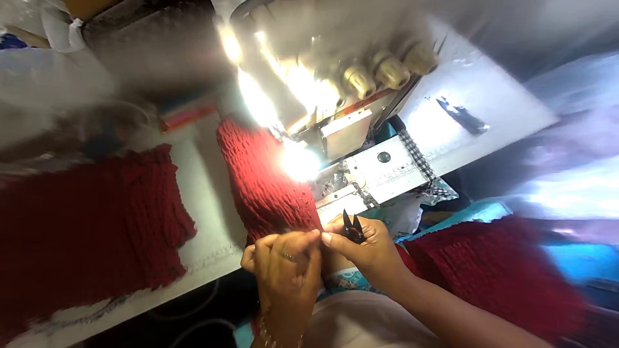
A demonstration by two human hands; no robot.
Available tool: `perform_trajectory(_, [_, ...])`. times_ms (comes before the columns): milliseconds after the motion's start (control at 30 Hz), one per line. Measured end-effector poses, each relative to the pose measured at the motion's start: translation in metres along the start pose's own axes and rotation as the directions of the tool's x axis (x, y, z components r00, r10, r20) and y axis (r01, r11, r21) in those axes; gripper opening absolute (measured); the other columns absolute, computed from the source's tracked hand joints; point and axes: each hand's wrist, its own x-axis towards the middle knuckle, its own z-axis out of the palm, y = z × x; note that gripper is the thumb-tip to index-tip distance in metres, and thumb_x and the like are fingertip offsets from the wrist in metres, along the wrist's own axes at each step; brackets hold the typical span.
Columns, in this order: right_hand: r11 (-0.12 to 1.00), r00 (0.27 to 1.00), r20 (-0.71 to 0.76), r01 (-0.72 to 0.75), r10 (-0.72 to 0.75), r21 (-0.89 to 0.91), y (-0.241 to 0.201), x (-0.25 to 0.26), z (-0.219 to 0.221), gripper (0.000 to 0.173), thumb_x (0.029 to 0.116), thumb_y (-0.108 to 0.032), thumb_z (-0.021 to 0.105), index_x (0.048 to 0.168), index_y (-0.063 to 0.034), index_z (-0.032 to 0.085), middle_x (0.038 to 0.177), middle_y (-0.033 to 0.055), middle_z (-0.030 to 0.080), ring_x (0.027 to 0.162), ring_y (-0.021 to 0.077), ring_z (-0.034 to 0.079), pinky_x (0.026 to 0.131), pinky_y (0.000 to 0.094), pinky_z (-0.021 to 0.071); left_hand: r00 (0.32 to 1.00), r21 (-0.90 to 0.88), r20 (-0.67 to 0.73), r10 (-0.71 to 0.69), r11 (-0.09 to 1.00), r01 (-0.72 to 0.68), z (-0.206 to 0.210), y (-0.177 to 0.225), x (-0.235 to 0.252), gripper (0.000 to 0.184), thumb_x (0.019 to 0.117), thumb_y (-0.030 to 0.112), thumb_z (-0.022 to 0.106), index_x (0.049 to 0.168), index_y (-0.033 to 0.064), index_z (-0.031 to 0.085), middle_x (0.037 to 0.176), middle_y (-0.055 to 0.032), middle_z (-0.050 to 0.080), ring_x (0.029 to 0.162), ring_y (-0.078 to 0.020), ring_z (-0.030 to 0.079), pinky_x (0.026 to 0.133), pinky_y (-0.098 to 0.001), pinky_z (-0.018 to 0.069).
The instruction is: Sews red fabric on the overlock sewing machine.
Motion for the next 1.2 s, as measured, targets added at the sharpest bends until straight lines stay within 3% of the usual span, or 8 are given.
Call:
perform_trajectory(133, [0.997,0.999,0.031,-0.028,0.026,0.078,0.0,0.006,0.002,0.009,0.0941,-0.018,0.069,0.088,-0.0128,0.072,0.075,-0.0132,0.063,0.059,-0.01,0.049,0.052,0.0082,0.0392,0.998,0.058,0.029,0.053,0.997,-0.055,-0.002,-0.001,0.001,0.007,0.0976,0.029,0.063,0.103,0.0261,0.067,0.099,0.0137,0.069,0.102,-0.0027,0.054,0.098,-0.0339,0.0267])
perform_trajectory(233, [0.975,0.995,0.04,-0.102,0.096,0.197,-0.01,0.018,0.01,0.013,0.0934,-0.012,0.07,0.081,-0.0133,0.07,0.067,-0.012,0.061,0.055,-0.0072,0.05,0.052,0.0106,0.0416,0.992,0.03,-0.007,0.128,0.991,-0.128,0.0,-0.005,0.01,0.009,0.0959,0.033,0.062,0.102,0.0263,0.062,0.099,0.0128,0.064,0.104,-0.0035,0.052,0.1,-0.0328,0.0261])
perform_trajectory(367, [0.903,0.982,0.135,-0.178,0.135,0.39,-0.037,0.025,0.016,0.015,0.0973,-0.013,0.065,0.083,-0.0152,0.069,0.059,-0.0137,0.052,0.049,-0.008,0.043,0.047,0.01,0.0373,0.972,0.131,-0.05,0.23,0.966,-0.222,0.004,-0.01,0.037,0.047,0.0915,0.052,0.064,0.128,0.0273,0.049,0.131,0.0074,0.053,0.129,-0.0067,0.045,0.116,-0.0374,0.021])
perform_trajectory(500, [0.898,0.964,0.07,-0.264,0.256,0.353,-0.013,0.017,0.006,0.013,0.0946,-0.015,0.065,0.082,-0.0176,0.07,0.056,-0.0134,0.048,0.046,-0.0069,0.039,0.044,0.012,0.0327,0.947,0.462,0.11,0.303,0.828,-0.319,0.004,-0.023,0.065,0.028,0.0951,0.023,0.05,0.114,0.0175,0.069,0.104,-0.0058,0.07,0.107,-0.0283,0.059,0.101,-0.0548,0.0276])
perform_trajectory(600, [0.933,0.954,-0.058,-0.273,0.294,0.235,0.014,0.019,-0.003,0.013,0.0927,-0.01,0.066,0.082,-0.0151,0.069,0.061,-0.0125,0.056,0.048,-0.0064,0.043,0.046,0.0119,0.0363,0.916,0.504,0.243,0.32,0.765,-0.401,0.0,-0.027,0.069,0.035,0.0856,0.025,0.056,0.117,0.0192,0.072,0.106,-0.0051,0.069,0.107,-0.0291,0.059,0.1,-0.0551,0.028])
perform_trajectory(700, [0.972,0.98,-0.057,-0.181,0.192,0.152,0.013,0.016,-0.006,0.011,0.0913,-0.012,0.069,0.081,-0.016,0.07,0.064,-0.0146,0.059,0.051,-0.0082,0.047,0.049,0.0104,0.0392,0.869,0.454,0.361,0.337,0.751,-0.48,-0.009,-0.025,0.078,0.041,0.0809,0.024,0.059,0.12,0.0148,0.07,0.107,-0.0106,0.068,0.104,-0.0351,0.058,0.095,-0.058,0.0293])
perform_trajectory(833, [0.998,0.998,-0.056,-0.029,0.032,0.052,0.011,0.008,-0.008,0.009,0.0921,-0.018,0.071,0.083,-0.0149,0.073,0.07,-0.0142,0.062,0.058,-0.0098,0.05,0.053,0.0084,0.0413,0.818,0.393,0.47,0.331,0.751,-0.53,-0.02,-0.025,0.09,0.047,0.0801,0.022,0.059,0.125,0.0244,0.072,0.11,-0.0078,0.069,0.106,-0.0346,0.06,0.094,-0.0601,0.0315])
perform_trajectory(1200, [0.988,0.985,-0.083,0.149,-0.151,-0.029,0.015,0.016,-0.003,0.011,0.0926,-0.019,0.072,0.084,-0.0112,0.072,0.076,-0.0094,0.064,0.065,-0.0102,0.054,0.058,0.0059,0.0433,0.724,0.246,0.614,0.314,0.795,-0.554,-0.029,-0.038,0.114,0.057,0.0792,0.032,0.055,0.135,0.0297,0.068,0.116,-0.008,0.067,0.115,-0.0362,0.058,0.097,-0.0679,0.0292])
